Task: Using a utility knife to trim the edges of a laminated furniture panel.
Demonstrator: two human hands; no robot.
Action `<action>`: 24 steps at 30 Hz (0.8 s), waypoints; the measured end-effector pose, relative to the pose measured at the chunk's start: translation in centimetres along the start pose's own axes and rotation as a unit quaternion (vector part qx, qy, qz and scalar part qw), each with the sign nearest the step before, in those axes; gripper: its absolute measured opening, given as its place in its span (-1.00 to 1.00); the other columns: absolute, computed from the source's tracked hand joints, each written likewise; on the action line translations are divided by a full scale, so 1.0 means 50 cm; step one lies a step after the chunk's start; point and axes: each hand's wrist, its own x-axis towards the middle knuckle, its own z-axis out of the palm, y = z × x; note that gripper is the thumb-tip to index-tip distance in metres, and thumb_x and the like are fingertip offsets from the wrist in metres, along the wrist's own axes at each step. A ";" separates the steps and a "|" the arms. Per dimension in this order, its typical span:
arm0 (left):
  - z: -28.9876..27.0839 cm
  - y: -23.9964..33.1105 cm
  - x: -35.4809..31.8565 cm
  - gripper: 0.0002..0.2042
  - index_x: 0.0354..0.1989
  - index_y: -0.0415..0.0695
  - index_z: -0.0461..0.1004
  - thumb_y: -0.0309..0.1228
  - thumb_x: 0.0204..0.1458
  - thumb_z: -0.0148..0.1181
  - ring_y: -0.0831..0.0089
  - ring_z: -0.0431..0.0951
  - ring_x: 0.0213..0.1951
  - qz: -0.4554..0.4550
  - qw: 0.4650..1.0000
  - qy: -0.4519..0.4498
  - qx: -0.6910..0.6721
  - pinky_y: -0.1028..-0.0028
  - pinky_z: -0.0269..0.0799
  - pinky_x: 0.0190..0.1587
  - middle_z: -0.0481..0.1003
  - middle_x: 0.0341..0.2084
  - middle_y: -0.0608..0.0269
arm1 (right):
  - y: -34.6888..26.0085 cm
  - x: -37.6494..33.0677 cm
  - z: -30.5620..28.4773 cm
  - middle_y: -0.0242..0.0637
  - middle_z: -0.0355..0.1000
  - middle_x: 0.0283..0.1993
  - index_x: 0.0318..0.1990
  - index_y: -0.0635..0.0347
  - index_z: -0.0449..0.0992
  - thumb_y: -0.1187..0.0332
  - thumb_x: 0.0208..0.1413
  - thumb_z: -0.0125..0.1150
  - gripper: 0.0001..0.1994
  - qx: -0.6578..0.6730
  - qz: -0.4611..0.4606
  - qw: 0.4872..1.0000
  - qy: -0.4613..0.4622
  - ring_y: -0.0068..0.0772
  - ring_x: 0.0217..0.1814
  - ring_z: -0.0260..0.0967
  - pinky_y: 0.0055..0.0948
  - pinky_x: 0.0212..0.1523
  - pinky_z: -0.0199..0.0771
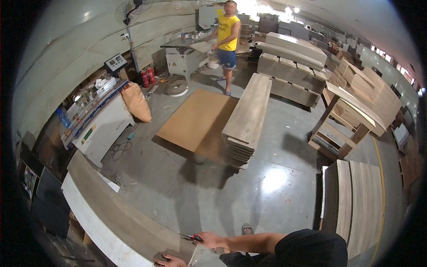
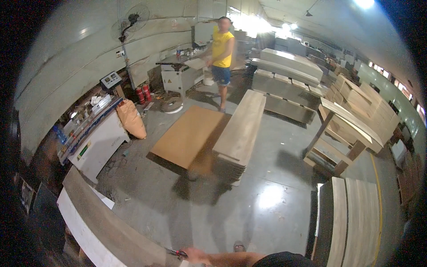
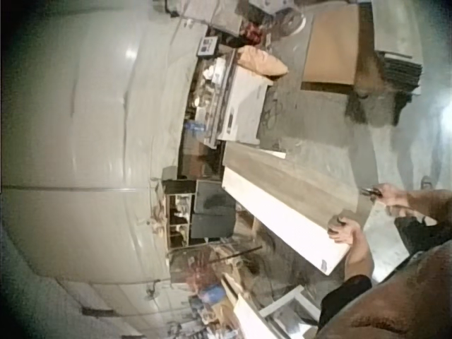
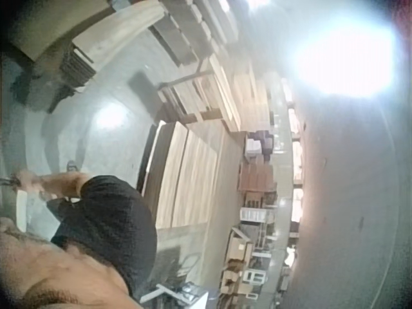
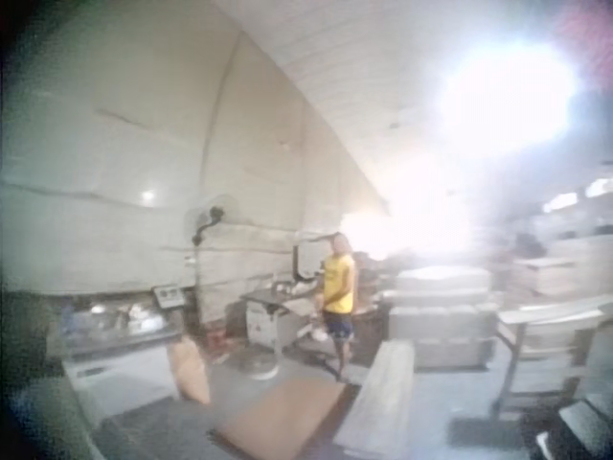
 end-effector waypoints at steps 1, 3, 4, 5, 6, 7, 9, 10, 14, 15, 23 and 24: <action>0.003 0.000 0.000 -0.35 0.22 -0.14 0.40 0.19 0.23 -0.09 -0.09 0.47 0.06 -0.003 1.000 -0.005 -0.008 -0.07 0.37 0.04 0.40 0.14 -0.05 | 0.017 -0.004 0.008 -0.02 0.55 -0.07 0.23 -0.09 0.44 -0.03 0.28 0.15 -0.56 -0.023 -0.017 0.999 0.039 0.06 -0.14 0.58 -0.12 -0.15 0.57; 0.008 -0.004 -0.001 -0.36 0.22 -0.12 0.39 0.17 0.21 -0.06 -0.09 0.45 0.08 -0.019 1.000 -0.017 -0.018 -0.08 0.36 0.05 0.40 0.14 -0.05 | 0.065 -0.026 0.023 -0.01 0.54 -0.07 0.20 -0.01 0.44 -0.03 0.29 0.14 -0.55 -0.050 -0.050 0.996 0.047 0.07 -0.04 0.54 -0.14 -0.09 0.53; 0.005 -0.013 -0.004 -0.37 0.22 -0.11 0.39 0.16 0.21 -0.04 -0.09 0.44 0.09 -0.034 0.999 -0.022 -0.017 -0.08 0.36 0.06 0.40 0.14 -0.05 | 0.093 -0.043 0.030 -0.01 0.54 -0.07 0.20 -0.01 0.44 -0.03 0.29 0.14 -0.55 -0.054 -0.057 0.996 0.038 0.07 -0.04 0.54 -0.14 -0.09 0.53; 0.009 -0.012 -0.001 -0.37 0.22 -0.11 0.39 0.16 0.21 -0.04 -0.09 0.44 0.09 -0.046 0.999 -0.017 -0.011 -0.08 0.36 0.06 0.40 0.14 -0.05 | 0.126 -0.063 0.031 0.01 0.54 -0.05 0.19 0.03 0.45 -0.03 0.29 0.15 -0.54 -0.027 -0.038 0.999 0.018 0.07 -0.01 0.53 -0.13 -0.05 0.52; 0.010 -0.014 0.001 -0.36 0.24 -0.11 0.38 0.17 0.21 -0.05 -0.11 0.42 0.12 -0.028 1.000 -0.007 -0.001 -0.09 0.34 0.09 0.38 0.16 -0.05 | 0.161 -0.085 0.029 0.02 0.53 -0.04 0.18 0.07 0.45 -0.03 0.28 0.15 -0.53 -0.002 -0.019 1.000 -0.003 0.06 0.03 0.51 -0.12 -0.01 0.50; 0.007 -0.017 -0.001 -0.35 0.25 -0.12 0.37 0.18 0.21 -0.06 -0.12 0.40 0.15 -0.011 1.000 0.001 0.011 -0.10 0.33 0.12 0.37 0.18 -0.06 | 0.196 -0.112 0.029 0.04 0.54 -0.03 0.17 0.09 0.46 -0.03 0.27 0.16 -0.52 0.051 -0.017 0.999 0.002 0.08 0.04 0.51 -0.10 0.00 0.50; 0.003 -0.018 -0.001 -0.34 0.26 -0.12 0.36 0.18 0.22 -0.08 -0.12 0.39 0.16 -0.042 0.998 -0.039 -0.007 -0.11 0.32 0.15 0.35 0.19 -0.07 | 0.277 -0.168 0.016 0.07 0.54 -0.01 0.16 0.12 0.47 -0.02 0.25 0.18 -0.52 0.069 0.082 0.994 -0.028 0.06 0.05 0.51 -0.10 0.01 0.49; -0.002 -0.021 -0.002 -0.33 0.26 -0.13 0.35 0.19 0.23 -0.11 -0.13 0.38 0.18 -0.056 0.995 -0.078 -0.036 -0.12 0.30 0.17 0.34 0.21 -0.08 | 0.321 -0.197 0.007 0.08 0.54 -0.01 0.15 0.14 0.47 -0.01 0.25 0.17 -0.51 0.033 0.175 0.982 -0.056 0.03 0.05 0.52 -0.12 0.03 0.49; -0.003 -0.007 0.003 -0.34 0.25 -0.11 0.37 0.21 0.25 -0.14 -0.14 0.41 0.13 -0.047 0.999 -0.022 -0.006 -0.13 0.32 0.13 0.35 0.21 -0.11 | 0.491 -0.309 -0.014 -0.01 0.54 0.08 0.17 0.04 0.50 -0.10 0.18 0.18 -0.46 -0.126 0.197 0.970 -0.071 -0.05 0.11 0.51 -0.15 0.07 0.52; -0.002 -0.010 0.003 -0.34 0.25 -0.11 0.37 0.21 0.25 -0.14 -0.14 0.41 0.13 -0.052 0.998 -0.019 -0.013 -0.13 0.32 0.13 0.35 0.21 -0.11 | 0.520 -0.352 0.000 -0.08 0.56 0.07 0.18 0.01 0.51 -0.11 0.17 0.19 -0.46 -0.058 0.183 0.980 -0.055 -0.06 0.09 0.53 -0.14 0.06 0.53; 0.032 -0.033 -0.017 -0.28 0.26 -0.07 0.41 0.27 0.27 -0.29 -0.06 0.42 0.18 -0.025 0.998 0.037 0.041 -0.07 0.35 0.12 0.38 0.24 -0.04 | 0.571 -0.420 -0.034 -0.24 0.63 -0.06 0.12 0.00 0.56 -0.05 0.16 0.24 -0.53 -0.037 0.273 0.961 -0.014 -0.23 -0.06 0.56 -0.24 0.00 0.53; 0.033 -0.031 -0.018 -0.28 0.26 -0.07 0.41 0.27 0.27 -0.29 -0.06 0.42 0.18 -0.023 0.999 0.038 0.031 -0.07 0.35 0.12 0.38 0.24 -0.04 | 0.561 -0.419 -0.043 -0.23 0.63 -0.07 0.11 0.00 0.56 -0.05 0.16 0.24 -0.53 -0.019 0.270 0.963 0.002 -0.23 -0.07 0.56 -0.23 0.00 0.53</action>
